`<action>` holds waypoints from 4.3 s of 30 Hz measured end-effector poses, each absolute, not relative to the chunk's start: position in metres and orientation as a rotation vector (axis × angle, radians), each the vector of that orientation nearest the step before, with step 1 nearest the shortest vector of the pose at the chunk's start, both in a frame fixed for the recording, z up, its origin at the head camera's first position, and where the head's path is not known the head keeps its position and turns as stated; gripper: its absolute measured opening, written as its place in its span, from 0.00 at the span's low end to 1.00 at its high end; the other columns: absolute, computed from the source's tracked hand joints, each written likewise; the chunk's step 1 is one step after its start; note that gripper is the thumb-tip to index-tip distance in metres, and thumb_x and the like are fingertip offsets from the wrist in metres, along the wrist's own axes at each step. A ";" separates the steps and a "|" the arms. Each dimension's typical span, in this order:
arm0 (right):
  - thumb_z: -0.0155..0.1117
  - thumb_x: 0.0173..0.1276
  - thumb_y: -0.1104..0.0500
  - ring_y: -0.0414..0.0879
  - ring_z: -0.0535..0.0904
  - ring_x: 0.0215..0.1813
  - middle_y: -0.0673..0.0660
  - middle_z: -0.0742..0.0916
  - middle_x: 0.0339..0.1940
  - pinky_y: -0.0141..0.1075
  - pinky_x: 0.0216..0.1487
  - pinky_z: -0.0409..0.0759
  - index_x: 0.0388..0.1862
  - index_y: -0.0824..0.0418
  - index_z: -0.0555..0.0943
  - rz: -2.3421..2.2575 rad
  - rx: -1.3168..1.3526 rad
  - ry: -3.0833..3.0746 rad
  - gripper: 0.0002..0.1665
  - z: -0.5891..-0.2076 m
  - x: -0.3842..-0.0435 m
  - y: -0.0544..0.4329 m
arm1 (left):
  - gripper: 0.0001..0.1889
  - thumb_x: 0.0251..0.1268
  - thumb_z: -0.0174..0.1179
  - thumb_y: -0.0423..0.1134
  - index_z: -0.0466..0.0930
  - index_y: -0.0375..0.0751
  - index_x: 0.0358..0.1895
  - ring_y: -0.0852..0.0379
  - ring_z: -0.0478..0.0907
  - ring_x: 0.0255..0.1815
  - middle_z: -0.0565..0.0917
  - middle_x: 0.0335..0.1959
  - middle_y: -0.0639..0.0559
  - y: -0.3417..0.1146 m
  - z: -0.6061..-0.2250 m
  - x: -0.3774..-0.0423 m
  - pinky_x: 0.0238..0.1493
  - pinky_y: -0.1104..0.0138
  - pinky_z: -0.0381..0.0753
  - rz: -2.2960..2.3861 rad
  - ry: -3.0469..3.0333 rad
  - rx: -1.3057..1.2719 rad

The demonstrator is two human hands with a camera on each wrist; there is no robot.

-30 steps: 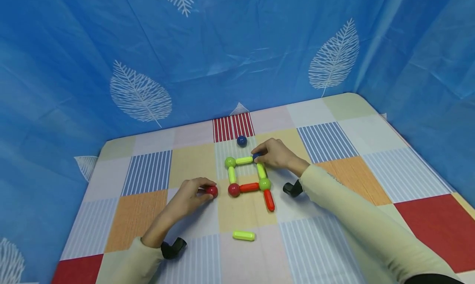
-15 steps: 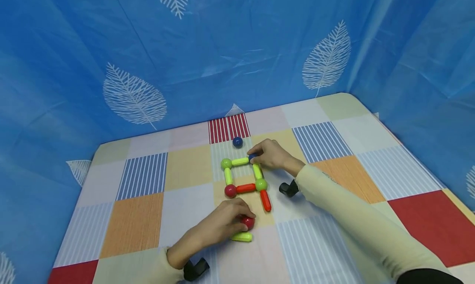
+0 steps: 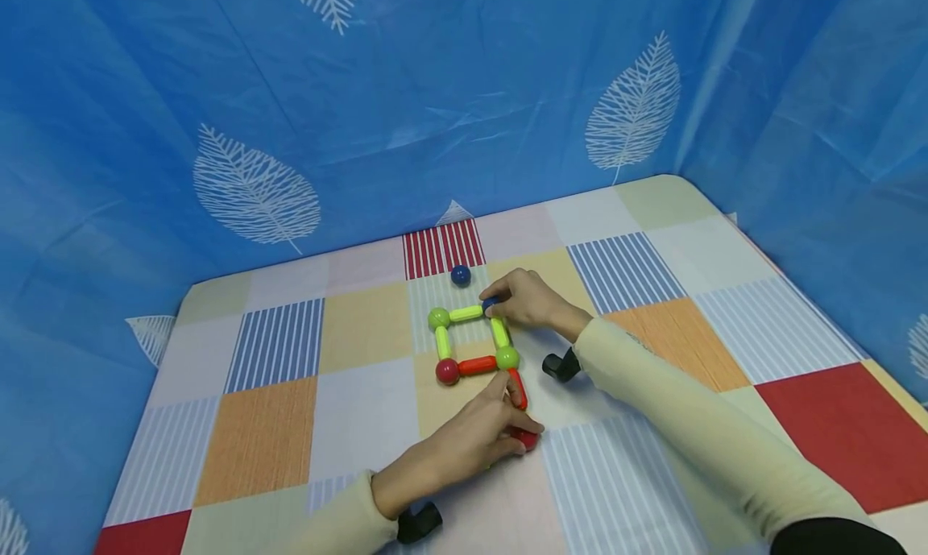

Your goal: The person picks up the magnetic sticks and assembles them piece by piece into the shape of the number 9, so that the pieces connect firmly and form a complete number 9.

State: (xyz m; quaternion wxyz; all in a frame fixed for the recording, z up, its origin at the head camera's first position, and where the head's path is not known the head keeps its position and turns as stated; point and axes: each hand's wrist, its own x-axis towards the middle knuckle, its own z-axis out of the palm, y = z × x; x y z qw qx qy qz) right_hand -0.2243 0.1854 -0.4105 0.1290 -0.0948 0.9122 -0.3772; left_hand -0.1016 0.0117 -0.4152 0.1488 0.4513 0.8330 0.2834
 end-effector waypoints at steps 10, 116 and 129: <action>0.68 0.67 0.62 0.53 0.77 0.61 0.59 0.86 0.55 0.47 0.63 0.72 0.54 0.62 0.85 -1.088 -0.287 2.658 0.16 -0.411 -0.225 0.184 | 0.15 0.54 0.73 0.32 0.89 0.42 0.47 0.61 0.67 0.48 0.70 0.48 0.48 0.016 -0.416 -0.104 0.43 0.81 0.70 0.855 2.462 1.319; 0.68 0.67 0.62 0.54 0.77 0.61 0.60 0.85 0.56 0.48 0.63 0.73 0.55 0.62 0.85 -1.074 -0.314 2.650 0.17 -0.409 -0.226 0.184 | 0.11 0.55 0.72 0.29 0.88 0.36 0.42 0.62 0.78 0.42 0.85 0.36 0.55 -0.021 -0.423 -0.106 0.47 0.70 0.78 0.867 2.550 1.113; 0.68 0.66 0.62 0.53 0.77 0.62 0.59 0.85 0.56 0.47 0.64 0.72 0.54 0.61 0.85 -1.073 -0.281 2.647 0.17 -0.411 -0.226 0.185 | 0.10 0.56 0.72 0.31 0.88 0.37 0.43 0.64 0.76 0.40 0.83 0.35 0.56 -0.008 -0.422 -0.100 0.45 0.72 0.78 0.852 2.541 1.049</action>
